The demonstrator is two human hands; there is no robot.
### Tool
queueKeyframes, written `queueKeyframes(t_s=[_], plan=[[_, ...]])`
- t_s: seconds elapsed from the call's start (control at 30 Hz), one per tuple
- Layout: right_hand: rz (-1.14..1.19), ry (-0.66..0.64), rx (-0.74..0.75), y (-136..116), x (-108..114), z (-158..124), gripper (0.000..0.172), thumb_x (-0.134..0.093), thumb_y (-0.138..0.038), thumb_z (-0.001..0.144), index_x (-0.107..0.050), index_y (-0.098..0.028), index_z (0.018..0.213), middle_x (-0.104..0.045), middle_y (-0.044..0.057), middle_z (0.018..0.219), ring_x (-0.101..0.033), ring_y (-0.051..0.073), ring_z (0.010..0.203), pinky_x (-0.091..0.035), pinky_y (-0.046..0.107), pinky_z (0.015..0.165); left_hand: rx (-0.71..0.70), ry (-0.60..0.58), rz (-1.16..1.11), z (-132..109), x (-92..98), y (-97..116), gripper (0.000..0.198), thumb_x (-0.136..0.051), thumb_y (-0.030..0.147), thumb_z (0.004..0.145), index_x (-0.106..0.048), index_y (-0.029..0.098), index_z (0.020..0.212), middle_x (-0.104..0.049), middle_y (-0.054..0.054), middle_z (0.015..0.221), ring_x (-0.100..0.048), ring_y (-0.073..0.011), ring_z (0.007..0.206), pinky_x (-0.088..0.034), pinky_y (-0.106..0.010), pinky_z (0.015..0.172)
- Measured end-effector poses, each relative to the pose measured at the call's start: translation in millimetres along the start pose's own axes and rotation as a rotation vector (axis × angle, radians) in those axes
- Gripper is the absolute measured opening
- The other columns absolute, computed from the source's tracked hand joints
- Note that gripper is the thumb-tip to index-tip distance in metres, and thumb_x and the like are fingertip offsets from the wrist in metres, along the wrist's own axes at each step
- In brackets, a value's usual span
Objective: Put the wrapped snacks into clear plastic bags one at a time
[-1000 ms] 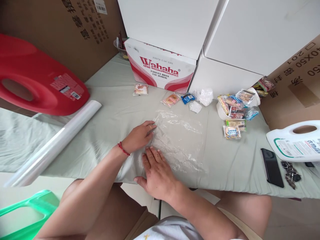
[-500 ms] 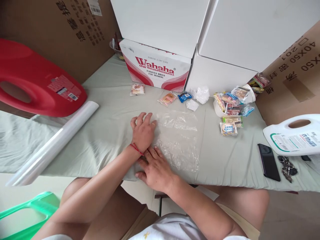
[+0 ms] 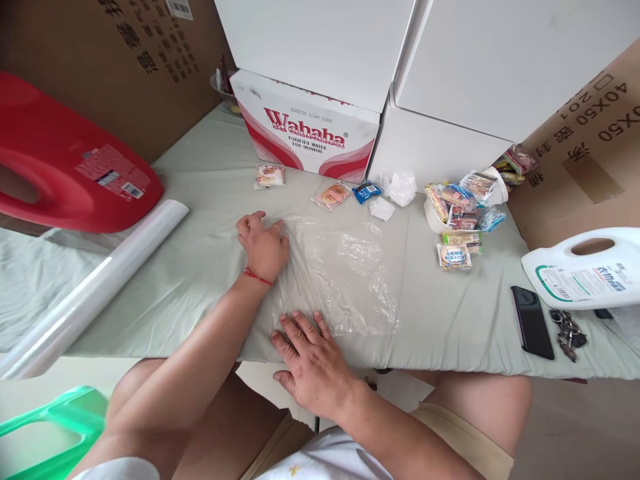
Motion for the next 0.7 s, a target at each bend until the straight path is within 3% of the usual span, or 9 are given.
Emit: queueKeyframes(t_s=[0.1,0.23,0.33,0.43,0.57,0.63,0.7], plan=[[0.002,0.005,-0.026,-5.6,0.7,3.1,0.057,-0.05,-0.043,0.105,-0.042,-0.02,0.157,-0.033,0.009,0.169,-0.021,0.029,0.159,-0.018,0.06,0.13,-0.138,0.039,0.05,-8.4,8.6,11.1,0.047,-0.037,0.021,0.099,-0.068,0.023,0.135,-0.051,-0.017,0.145,-0.038,-0.0387,0.136,-0.033,-0.059,0.108],[0.004,0.004,0.004,-12.9,2.5,9.8,0.056,-0.05,-0.039,0.105,-0.042,-0.017,0.156,-0.038,0.01,0.166,-0.02,0.026,0.159,-0.019,0.055,0.131,-0.359,-0.069,0.099,-13.2,6.4,20.1,0.041,-0.038,0.018,0.098,-0.078,0.021,0.109,-0.063,-0.015,0.13,-0.041,-0.0349,0.135,-0.027,-0.056,0.112],[0.006,-0.009,0.031,-15.7,2.1,11.6,0.057,-0.049,-0.039,0.105,-0.042,-0.014,0.156,-0.041,0.01,0.165,-0.024,0.025,0.158,-0.021,0.05,0.132,-0.403,-0.128,0.122,-12.5,3.4,19.4,0.041,-0.038,0.016,0.097,-0.078,0.022,0.099,-0.071,-0.014,0.116,-0.045,-0.0332,0.135,-0.023,-0.06,0.116],[0.009,-0.014,0.023,-18.4,-1.9,11.8,0.059,-0.049,-0.04,0.105,-0.041,-0.013,0.157,-0.039,0.011,0.166,-0.026,0.026,0.157,-0.022,0.048,0.131,-0.315,-0.15,0.081,-16.4,3.8,18.4,0.042,-0.035,0.023,0.101,-0.076,0.024,0.109,-0.072,-0.012,0.128,-0.047,-0.0319,0.14,-0.015,-0.068,0.12],[0.015,-0.027,0.007,-28.5,-8.0,14.7,0.063,-0.051,-0.037,0.104,-0.038,-0.009,0.158,-0.036,0.014,0.167,-0.026,0.027,0.157,-0.019,0.049,0.132,-0.234,-0.215,0.068,-35.8,0.9,23.4,0.053,-0.025,0.039,0.106,-0.063,0.021,0.139,-0.052,-0.014,0.157,-0.039,-0.0345,0.149,-0.007,-0.078,0.119],[0.046,-0.05,0.033,-32.7,-2.9,17.1,0.063,-0.054,-0.038,0.103,-0.04,-0.01,0.157,-0.038,0.015,0.166,-0.027,0.028,0.157,-0.018,0.05,0.132,-0.247,-0.218,0.11,-46.7,-2.6,26.2,0.059,-0.022,0.043,0.107,-0.051,0.016,0.151,-0.041,-0.018,0.163,-0.033,-0.0355,0.154,-0.003,-0.078,0.119],[0.133,-0.107,0.123,-31.1,12.5,19.9,0.056,-0.058,-0.039,0.101,-0.051,-0.017,0.151,-0.05,0.012,0.158,-0.035,0.026,0.153,-0.026,0.047,0.129,-0.255,-0.211,0.141,-54.5,-6.6,26.9,0.064,-0.022,0.047,0.106,-0.043,0.014,0.157,-0.033,-0.021,0.167,-0.027,-0.037,0.156,0.0,-0.079,0.119]])
Point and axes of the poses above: each hand's wrist, its own z-axis towards the middle knuckle, its own x-axis out of the back of the hand, y = z × x, the point moved 4 cm from there along z, towards the middle knuckle
